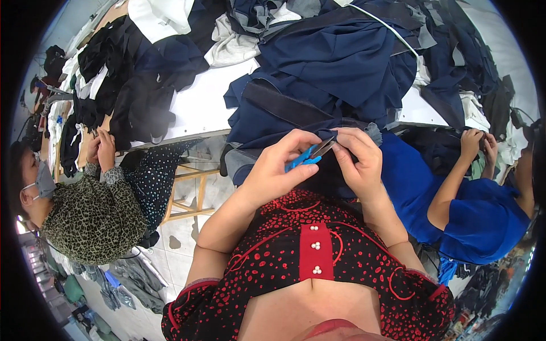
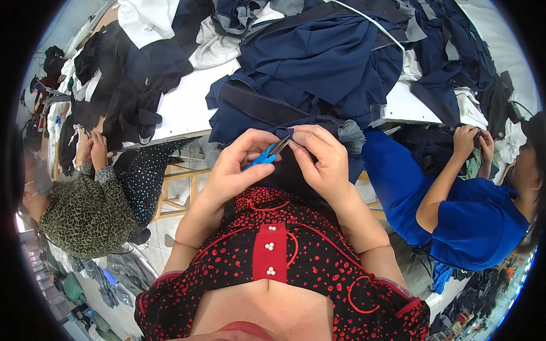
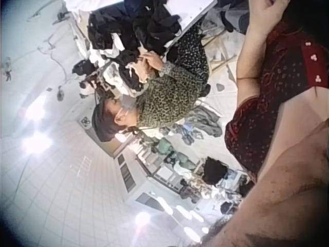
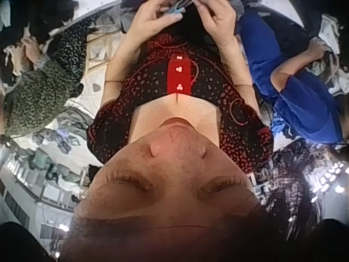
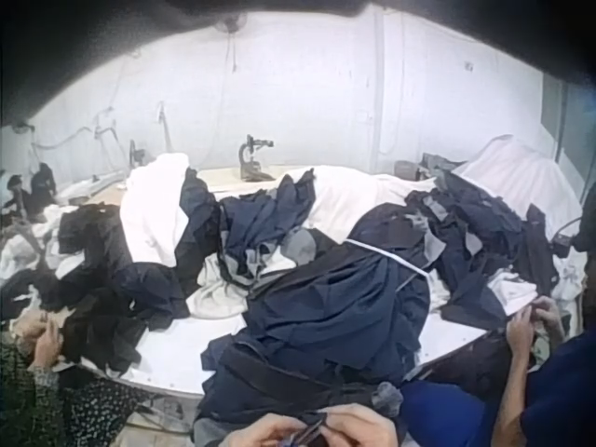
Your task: Trimming loose threads from fabric pieces using thread snips in a factory setting.
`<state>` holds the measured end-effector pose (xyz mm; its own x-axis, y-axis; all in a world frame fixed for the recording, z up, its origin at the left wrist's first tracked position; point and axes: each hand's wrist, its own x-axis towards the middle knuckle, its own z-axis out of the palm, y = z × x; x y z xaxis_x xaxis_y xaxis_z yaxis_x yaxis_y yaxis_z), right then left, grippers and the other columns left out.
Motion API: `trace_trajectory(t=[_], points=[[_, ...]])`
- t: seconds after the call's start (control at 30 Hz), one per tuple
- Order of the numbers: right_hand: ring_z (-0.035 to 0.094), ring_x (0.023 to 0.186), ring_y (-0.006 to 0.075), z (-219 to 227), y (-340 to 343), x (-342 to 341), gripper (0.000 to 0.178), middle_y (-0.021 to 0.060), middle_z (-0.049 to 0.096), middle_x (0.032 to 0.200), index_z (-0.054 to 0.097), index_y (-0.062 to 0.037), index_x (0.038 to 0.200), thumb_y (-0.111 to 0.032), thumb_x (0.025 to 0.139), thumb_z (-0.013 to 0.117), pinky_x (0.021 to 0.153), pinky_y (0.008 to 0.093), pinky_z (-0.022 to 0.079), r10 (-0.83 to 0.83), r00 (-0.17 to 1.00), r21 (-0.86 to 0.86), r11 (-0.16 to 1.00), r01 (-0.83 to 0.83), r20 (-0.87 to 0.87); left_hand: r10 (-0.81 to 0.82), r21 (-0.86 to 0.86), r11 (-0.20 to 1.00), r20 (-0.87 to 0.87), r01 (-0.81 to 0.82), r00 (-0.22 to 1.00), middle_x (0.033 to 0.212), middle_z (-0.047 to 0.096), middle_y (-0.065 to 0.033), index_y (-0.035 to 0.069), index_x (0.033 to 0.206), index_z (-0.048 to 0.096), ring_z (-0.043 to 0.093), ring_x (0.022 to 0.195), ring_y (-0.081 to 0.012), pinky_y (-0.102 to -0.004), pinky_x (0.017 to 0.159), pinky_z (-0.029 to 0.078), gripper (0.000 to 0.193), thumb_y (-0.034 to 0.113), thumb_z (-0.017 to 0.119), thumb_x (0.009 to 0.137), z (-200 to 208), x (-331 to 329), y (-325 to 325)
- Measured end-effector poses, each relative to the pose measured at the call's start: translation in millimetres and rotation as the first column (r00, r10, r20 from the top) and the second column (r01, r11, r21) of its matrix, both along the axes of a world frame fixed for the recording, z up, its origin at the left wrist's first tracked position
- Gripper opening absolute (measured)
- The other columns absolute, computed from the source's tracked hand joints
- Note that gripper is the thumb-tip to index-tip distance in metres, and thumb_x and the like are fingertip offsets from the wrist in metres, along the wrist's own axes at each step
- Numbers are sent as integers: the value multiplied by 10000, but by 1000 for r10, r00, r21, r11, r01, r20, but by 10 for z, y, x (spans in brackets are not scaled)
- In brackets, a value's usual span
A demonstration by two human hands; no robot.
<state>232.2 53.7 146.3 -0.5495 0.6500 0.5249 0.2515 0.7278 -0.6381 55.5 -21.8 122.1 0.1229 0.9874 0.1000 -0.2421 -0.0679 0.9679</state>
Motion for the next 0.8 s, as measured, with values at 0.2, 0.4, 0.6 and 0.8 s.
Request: trace_trajectory(t=[0.2, 0.4, 0.6, 0.8], points=[[643, 791, 273, 2, -6, 8, 114, 162, 640, 916, 625, 29, 874, 27, 760, 631, 684, 301, 506, -7, 1000, -17, 1000, 7, 4, 133, 144, 985, -310, -92, 941, 995, 586, -51, -2, 1146, 527, 572, 921, -115, -263, 838, 449, 356, 28, 643, 812, 51, 5, -14], [650, 811, 274, -4, -2, 16, 111, 158, 647, 923, 636, 25, 874, 26, 763, 630, 694, 302, 512, 13, 1000, -7, 1000, -13, 6, 39, 48, 998, -86, -35, 995, 1006, 599, -62, 2, 1157, 517, 585, 934, -124, -267, 830, 460, 347, 36, 632, 831, -16, -1, 0], [653, 813, 267, -3, -1, 17, 125, 153, 651, 940, 642, 28, 886, 29, 761, 636, 702, 298, 517, 21, 1000, 6, 1000, -21, -9, 22, -49, 999, 19, -21, 1000, 904, 591, -37, 14, 1112, 526, 554, 788, -63, -211, 701, 460, 292, 23, 616, 834, 63, -7, 2], [655, 815, 265, -24, 10, 29, 131, 155, 651, 954, 647, 28, 893, 29, 762, 637, 704, 298, 518, 18, 1000, 20, 1000, -18, 14, 6, -100, 995, 50, -1, 999, 903, 587, -35, 15, 1103, 534, 550, 757, -52, -199, 669, 456, 282, 23, 617, 833, 64, -14, 9]])
